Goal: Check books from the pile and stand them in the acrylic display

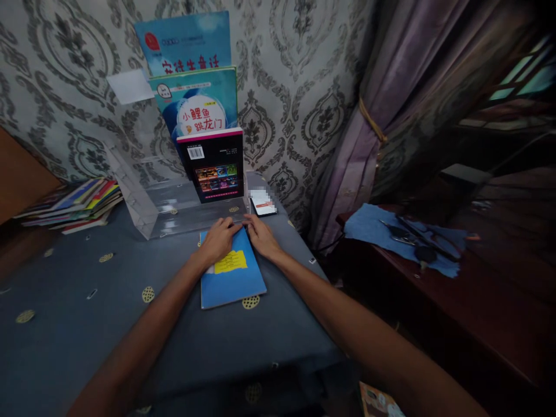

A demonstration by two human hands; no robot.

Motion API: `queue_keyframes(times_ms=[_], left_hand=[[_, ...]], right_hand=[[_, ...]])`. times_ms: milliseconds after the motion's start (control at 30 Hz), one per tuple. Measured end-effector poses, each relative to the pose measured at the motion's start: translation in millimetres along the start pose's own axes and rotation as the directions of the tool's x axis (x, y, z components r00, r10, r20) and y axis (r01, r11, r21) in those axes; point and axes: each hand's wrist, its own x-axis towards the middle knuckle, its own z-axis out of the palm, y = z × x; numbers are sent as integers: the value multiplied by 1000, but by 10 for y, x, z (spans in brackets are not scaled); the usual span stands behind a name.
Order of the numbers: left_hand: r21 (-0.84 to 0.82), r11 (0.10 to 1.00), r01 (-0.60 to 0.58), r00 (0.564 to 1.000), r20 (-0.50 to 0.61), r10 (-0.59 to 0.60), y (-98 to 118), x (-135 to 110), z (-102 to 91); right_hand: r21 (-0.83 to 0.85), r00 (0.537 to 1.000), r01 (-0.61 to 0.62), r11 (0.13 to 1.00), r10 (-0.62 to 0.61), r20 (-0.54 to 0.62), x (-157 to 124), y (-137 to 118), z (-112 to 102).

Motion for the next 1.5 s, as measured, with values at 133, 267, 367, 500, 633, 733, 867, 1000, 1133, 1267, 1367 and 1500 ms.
queue_keyframes(times_ms=[133, 267, 367, 500, 633, 733, 867, 1000, 1133, 1267, 1367, 1500], left_hand=[[-33, 999, -20, 1000, 9, 20, -13, -64, -3], [-94, 995, -13, 1000, 12, 14, 13, -148, 16], [-134, 991, -28, 999, 17, 30, 96, -255, -9], [-189, 978, -90, 995, 11, 94, 290, -494, -87], [-230, 959, -163, 987, -22, 162, 487, -776, -129], [-250, 950, -189, 982, -68, 177, 576, -921, -121], [-242, 956, -166, 985, -86, 149, 614, -971, -106], [-235, 959, -158, 987, -75, 144, 612, -961, -101], [-238, 958, -159, 986, -83, 143, 624, -971, -89], [-215, 964, -156, 985, -102, 136, 657, -982, -87], [-202, 965, -164, 984, -102, 146, 675, -1010, -97], [-170, 969, -177, 983, -71, 168, 676, -1121, -126]], right_hand=[[-26, 1000, 21, 999, -21, 6, 19, -3, 6], [-61, 999, 38, 997, -38, 2, 42, 6, 23], [-88, 999, 42, 995, -41, 7, 47, -4, 31], [-107, 999, 37, 994, -36, 7, 49, -28, 38], [-125, 999, 37, 992, -36, 11, 56, -67, 45], [-148, 999, 43, 988, -38, 36, 40, -130, 35], [-200, 994, 65, 978, -47, 97, -75, -244, 1], [-256, 990, 81, 963, -49, 132, -296, -336, -35], [-305, 989, 87, 948, -47, 138, -479, -403, -63], [-339, 989, 107, 935, -63, 136, -536, -462, -81], [-357, 987, 120, 926, -73, 143, -545, -482, -93], [-371, 984, 135, 919, -79, 161, -567, -472, -110]])
